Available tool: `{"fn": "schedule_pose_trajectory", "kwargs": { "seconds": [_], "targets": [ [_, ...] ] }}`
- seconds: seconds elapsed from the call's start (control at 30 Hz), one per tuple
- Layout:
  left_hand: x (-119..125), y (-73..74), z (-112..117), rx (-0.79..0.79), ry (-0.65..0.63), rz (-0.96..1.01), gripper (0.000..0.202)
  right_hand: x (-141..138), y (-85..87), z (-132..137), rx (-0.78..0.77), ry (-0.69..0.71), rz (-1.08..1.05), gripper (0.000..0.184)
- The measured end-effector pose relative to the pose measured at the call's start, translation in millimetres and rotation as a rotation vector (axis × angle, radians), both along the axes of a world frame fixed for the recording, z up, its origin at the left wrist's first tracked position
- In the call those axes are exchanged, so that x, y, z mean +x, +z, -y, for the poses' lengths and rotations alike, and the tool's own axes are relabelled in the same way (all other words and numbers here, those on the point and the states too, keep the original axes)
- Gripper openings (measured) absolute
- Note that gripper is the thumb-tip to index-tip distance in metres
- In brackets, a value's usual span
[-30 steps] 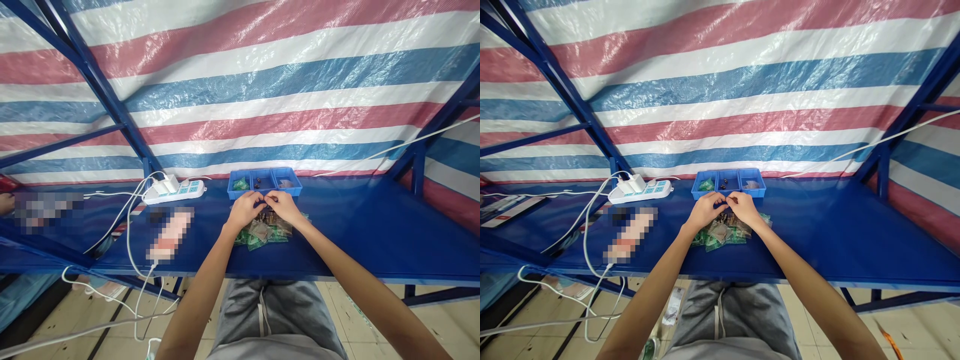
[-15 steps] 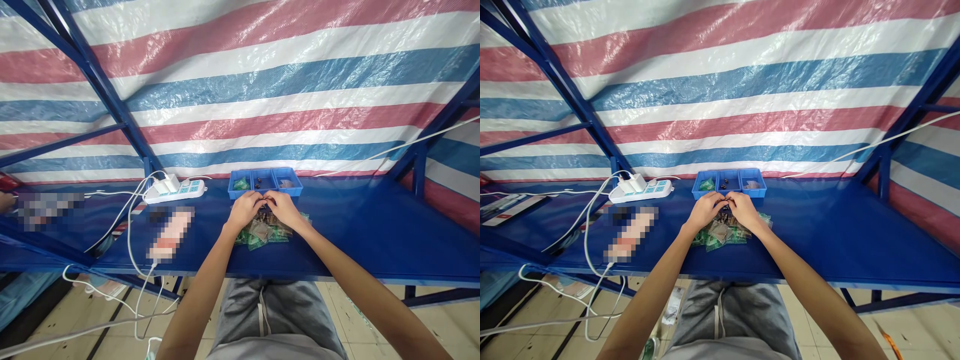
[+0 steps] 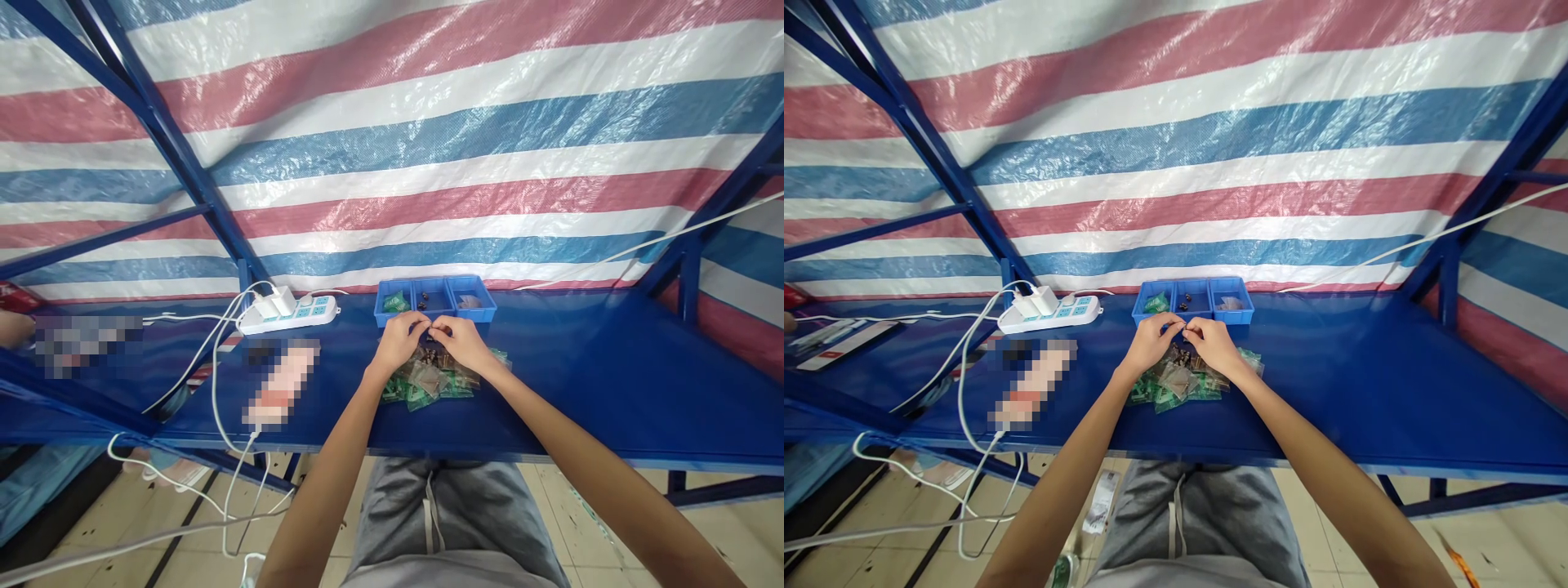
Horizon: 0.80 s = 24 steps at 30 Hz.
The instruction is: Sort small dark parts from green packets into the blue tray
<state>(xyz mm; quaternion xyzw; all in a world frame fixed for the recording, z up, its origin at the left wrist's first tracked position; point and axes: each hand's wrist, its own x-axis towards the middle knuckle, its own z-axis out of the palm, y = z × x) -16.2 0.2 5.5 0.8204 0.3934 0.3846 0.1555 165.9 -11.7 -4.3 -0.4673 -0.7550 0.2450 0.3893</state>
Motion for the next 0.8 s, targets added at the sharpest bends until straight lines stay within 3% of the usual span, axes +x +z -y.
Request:
{"fn": "schedule_pose_trajectory", "kwargs": {
  "seconds": [0.3,0.57,0.8],
  "targets": [
    [0.7,-1.3,1.2,0.008,0.043,-0.067,0.011,4.8,3.9,-1.1,-0.064,-0.023,-0.138,0.026],
    [2.9,-1.1,3.3,0.009,-0.033,-0.122,0.025,6.9,-2.0,-5.1,-0.103,0.021,-0.237,0.019],
    [2.0,-4.9,1.0,0.023,0.019,-0.125,0.021,9.7,-2.6,-6.5,-0.126,0.028,-0.291,0.017]
  ]
}}
